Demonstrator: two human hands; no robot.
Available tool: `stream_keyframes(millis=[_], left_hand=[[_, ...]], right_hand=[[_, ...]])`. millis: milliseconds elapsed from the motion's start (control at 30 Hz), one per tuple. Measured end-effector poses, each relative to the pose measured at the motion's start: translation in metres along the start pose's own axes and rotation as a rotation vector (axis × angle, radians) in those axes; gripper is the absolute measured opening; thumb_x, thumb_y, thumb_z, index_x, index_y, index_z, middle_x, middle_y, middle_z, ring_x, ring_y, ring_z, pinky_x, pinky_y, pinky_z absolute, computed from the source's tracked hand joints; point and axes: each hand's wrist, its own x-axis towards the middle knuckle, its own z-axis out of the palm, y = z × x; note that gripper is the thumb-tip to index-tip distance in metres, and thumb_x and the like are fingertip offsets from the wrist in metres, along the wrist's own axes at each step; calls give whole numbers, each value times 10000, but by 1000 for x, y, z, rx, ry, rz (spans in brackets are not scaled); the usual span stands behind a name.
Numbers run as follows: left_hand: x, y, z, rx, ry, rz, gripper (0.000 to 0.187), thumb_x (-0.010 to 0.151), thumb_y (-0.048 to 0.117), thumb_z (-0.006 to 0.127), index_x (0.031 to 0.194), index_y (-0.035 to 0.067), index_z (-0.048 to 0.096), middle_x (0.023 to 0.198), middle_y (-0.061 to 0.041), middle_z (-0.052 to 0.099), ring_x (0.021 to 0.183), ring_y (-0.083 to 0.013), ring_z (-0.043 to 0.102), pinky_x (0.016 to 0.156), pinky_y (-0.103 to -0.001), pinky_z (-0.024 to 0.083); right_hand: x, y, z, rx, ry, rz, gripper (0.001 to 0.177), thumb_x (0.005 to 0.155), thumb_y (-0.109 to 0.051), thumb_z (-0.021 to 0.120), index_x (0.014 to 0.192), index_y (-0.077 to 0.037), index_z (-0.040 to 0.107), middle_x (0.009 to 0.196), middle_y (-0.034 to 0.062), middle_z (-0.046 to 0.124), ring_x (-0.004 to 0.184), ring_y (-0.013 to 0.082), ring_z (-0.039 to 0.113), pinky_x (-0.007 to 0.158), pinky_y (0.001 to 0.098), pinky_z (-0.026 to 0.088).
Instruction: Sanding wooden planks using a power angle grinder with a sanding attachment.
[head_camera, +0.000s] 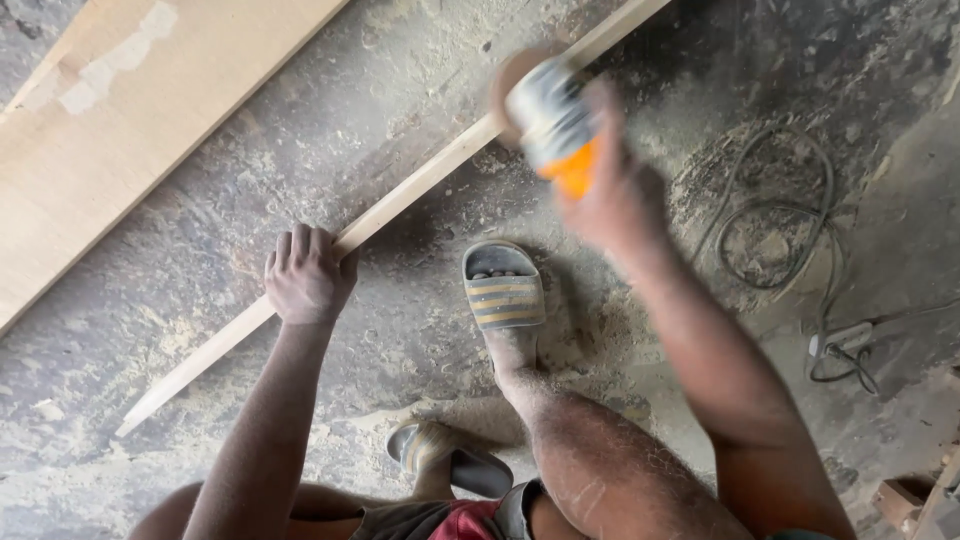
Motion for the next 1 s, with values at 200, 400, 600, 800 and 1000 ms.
stream_keyframes(millis=[200, 400, 600, 800, 1000], left_hand=[[-2, 1, -1, 7, -46, -12, 309, 926, 367, 815, 841, 152, 610, 836, -1, 597, 717, -141, 593, 606, -307, 530], [-19, -15, 38, -55, 31, 29, 414, 673, 440, 901, 837, 155, 649, 824, -2, 545, 772, -207, 613, 652, -329, 507], [-21, -21, 51, -62, 100, 56, 446, 659, 476, 892, 828, 155, 633, 815, -12, 542, 794, -235, 632, 667, -340, 513], [-48, -55, 30, -199, 41, 94, 346, 736, 322, 900, 919, 118, 689, 888, -50, 584, 854, -292, 665, 709, -363, 538], [-149, -169, -26, -131, -74, -16, 455, 676, 305, 920, 1035, 136, 698, 914, -60, 613, 862, -300, 692, 751, -384, 562]], right_hand=[[-52, -63, 66, -153, -86, -420, 945, 881, -88, 730, 1638, -217, 181, 802, 112, 683, 456, 152, 528, 342, 248, 452], [-25, -42, 19, 21, -99, -205, 914, 842, 1, 754, 1598, -176, 271, 780, 247, 666, 510, 294, 653, 404, 351, 532], [6, 35, -31, -7, 35, 186, 931, 843, 6, 782, 1595, -160, 258, 1010, 299, 682, 844, 494, 708, 716, 563, 546], [30, 159, -52, 5, 232, 396, 894, 833, -265, 917, 1477, -196, 300, 1261, 164, 658, 1178, 353, 681, 946, 492, 522], [-32, 89, -54, 564, 233, 33, 897, 763, 193, 658, 1453, -99, 163, 1284, 343, 480, 970, 422, 651, 713, 483, 644]])
